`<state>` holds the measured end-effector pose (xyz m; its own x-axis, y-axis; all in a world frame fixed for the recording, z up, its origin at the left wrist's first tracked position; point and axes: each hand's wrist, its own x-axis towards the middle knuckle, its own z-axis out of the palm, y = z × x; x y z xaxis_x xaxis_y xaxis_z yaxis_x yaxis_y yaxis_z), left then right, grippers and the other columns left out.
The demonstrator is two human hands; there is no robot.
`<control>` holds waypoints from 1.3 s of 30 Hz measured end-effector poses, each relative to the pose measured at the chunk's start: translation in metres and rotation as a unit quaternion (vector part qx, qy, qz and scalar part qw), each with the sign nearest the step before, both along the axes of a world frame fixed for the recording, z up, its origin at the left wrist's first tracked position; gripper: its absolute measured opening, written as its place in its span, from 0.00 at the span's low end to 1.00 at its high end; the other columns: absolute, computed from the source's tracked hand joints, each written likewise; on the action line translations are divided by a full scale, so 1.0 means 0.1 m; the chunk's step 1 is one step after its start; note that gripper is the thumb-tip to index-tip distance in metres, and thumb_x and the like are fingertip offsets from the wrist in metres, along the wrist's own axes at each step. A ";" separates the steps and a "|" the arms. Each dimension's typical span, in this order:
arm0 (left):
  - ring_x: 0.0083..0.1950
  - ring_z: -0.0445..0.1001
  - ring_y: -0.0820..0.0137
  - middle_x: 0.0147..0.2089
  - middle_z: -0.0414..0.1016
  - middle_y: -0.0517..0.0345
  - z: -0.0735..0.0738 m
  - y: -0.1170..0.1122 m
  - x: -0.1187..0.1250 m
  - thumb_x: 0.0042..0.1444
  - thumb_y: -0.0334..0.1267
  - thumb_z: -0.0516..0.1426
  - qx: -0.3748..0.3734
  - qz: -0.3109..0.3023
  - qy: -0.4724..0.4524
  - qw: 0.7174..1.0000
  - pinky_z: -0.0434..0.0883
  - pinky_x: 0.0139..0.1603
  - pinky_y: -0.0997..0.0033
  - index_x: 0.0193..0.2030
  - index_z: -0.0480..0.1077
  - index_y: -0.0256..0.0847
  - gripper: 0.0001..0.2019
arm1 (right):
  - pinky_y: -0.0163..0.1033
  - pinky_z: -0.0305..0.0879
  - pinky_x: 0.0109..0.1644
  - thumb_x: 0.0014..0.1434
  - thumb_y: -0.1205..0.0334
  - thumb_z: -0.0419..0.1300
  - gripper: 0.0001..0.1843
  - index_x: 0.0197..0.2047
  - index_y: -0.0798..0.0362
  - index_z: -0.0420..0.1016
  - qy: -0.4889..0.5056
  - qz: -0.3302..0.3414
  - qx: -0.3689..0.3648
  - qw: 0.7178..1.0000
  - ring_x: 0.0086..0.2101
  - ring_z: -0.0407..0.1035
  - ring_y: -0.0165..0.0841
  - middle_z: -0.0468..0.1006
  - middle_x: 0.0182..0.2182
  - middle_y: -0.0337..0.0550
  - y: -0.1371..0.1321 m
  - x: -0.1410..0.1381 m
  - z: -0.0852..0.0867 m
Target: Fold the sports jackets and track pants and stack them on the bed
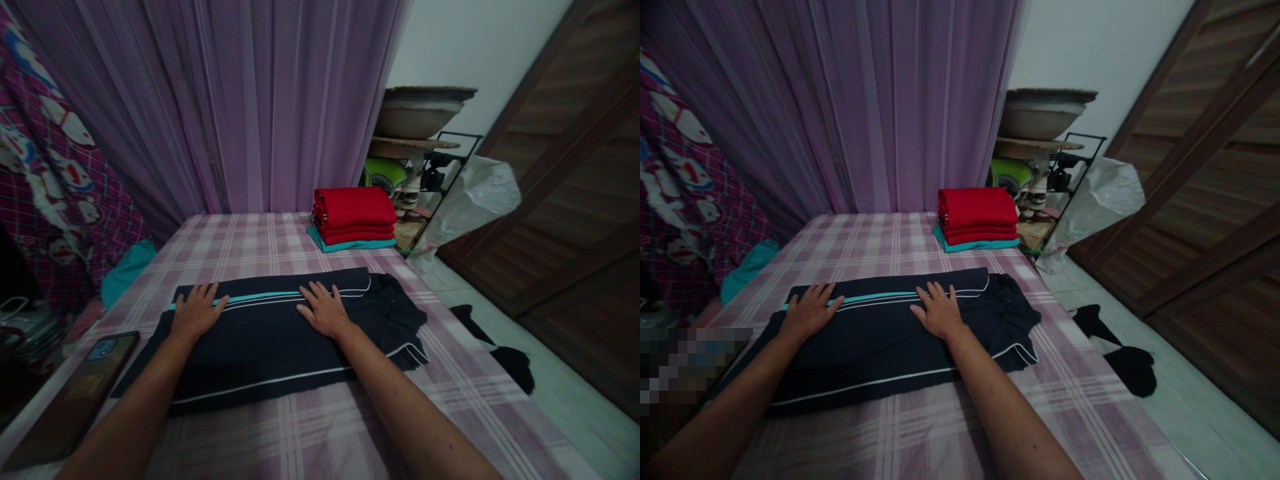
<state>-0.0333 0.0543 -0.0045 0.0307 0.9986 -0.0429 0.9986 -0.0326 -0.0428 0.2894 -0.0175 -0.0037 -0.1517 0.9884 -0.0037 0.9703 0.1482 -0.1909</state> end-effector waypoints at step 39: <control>0.74 0.49 0.53 0.74 0.53 0.46 0.01 -0.02 0.01 0.63 0.54 0.39 0.019 -0.005 0.000 1.000 0.50 0.70 0.42 0.71 0.55 0.37 0.35 | 0.32 0.66 0.44 0.54 0.68 0.55 0.16 0.45 0.55 0.78 0.093 -0.173 -0.018 0.980 0.40 0.73 0.32 0.82 0.42 0.44 0.13 2.31 0.17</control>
<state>-0.0324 0.0523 -0.0032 0.0402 0.9992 -0.0053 0.9982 -0.0404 -0.0446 0.5201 -0.0045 0.0132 0.1913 0.9806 -0.0438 0.9093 -0.1938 -0.3682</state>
